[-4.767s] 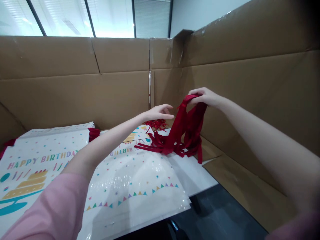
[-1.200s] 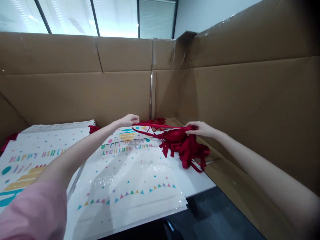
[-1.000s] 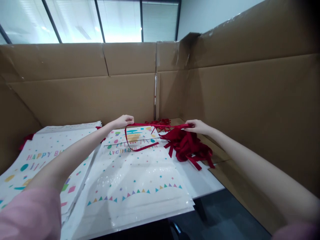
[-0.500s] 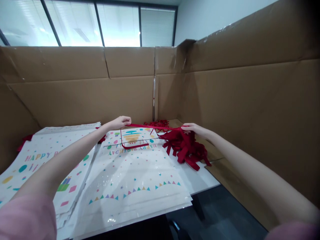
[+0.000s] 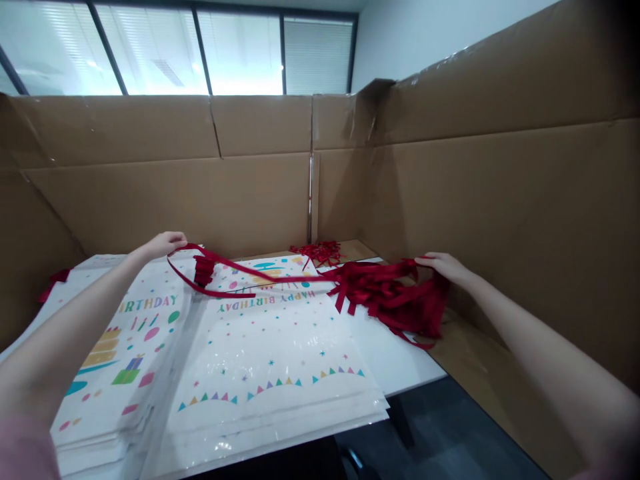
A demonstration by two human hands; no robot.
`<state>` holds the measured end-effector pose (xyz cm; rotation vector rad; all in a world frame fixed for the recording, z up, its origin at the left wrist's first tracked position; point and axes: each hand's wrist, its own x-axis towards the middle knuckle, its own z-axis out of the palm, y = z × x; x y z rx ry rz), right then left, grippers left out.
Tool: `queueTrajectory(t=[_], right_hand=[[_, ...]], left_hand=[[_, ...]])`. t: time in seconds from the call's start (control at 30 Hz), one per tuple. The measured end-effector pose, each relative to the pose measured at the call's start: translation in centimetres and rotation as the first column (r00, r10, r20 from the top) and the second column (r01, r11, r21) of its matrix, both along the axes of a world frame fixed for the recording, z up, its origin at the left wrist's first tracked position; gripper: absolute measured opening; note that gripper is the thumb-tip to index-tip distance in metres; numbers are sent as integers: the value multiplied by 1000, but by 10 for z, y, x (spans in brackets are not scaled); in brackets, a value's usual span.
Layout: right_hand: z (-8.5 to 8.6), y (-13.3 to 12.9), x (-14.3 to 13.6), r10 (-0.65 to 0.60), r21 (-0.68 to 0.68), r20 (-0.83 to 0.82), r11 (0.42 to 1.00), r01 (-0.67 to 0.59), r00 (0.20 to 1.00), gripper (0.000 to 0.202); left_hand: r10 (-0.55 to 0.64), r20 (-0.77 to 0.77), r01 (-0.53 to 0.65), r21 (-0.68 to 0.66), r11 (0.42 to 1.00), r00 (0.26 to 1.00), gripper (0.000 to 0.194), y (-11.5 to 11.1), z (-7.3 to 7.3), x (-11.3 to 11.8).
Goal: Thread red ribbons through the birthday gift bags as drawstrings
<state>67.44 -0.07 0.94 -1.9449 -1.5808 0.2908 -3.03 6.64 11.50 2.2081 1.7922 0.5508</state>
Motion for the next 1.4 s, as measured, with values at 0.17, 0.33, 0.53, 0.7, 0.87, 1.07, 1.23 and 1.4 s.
queueTrajectory(t=[0.17, 0.33, 0.53, 0.7, 0.87, 1.07, 1.23, 1.4], right_hand=[[-11, 18, -21, -32, -188, 207, 980, 72, 978, 32], [6, 26, -132, 211, 66, 297, 969, -240, 931, 34], [40, 2, -308, 807, 228, -180, 590, -774, 562, 39], [41, -16, -359, 875, 204, -384, 392, -897, 295, 48], [22, -7, -325, 773, 94, -511, 486, -869, 377, 49], [27, 4, -230, 651, -49, -222, 736, -675, 726, 53], [35, 17, -125, 371, -192, 328, 927, -323, 869, 45], [18, 31, -67, 151, -225, 544, 974, -30, 825, 32]], left_hand=[[-118, 112, 132, -128, 983, 987, 27, -23, 1, 18], [-302, 217, 344, -189, 920, 928, 35, -46, 3, 80], [-491, 172, 517, -173, 839, 854, 35, -72, 3, 139], [-518, 267, 574, -212, 791, 813, 35, -85, -2, 146], [-423, 356, 533, -316, 785, 833, 35, -84, -10, 129], [-401, 399, 549, -394, 737, 825, 35, -76, -24, 98], [-374, 362, 510, -435, 742, 854, 35, -74, -37, 71], [-379, 281, 469, -443, 764, 882, 38, -75, -48, 63]])
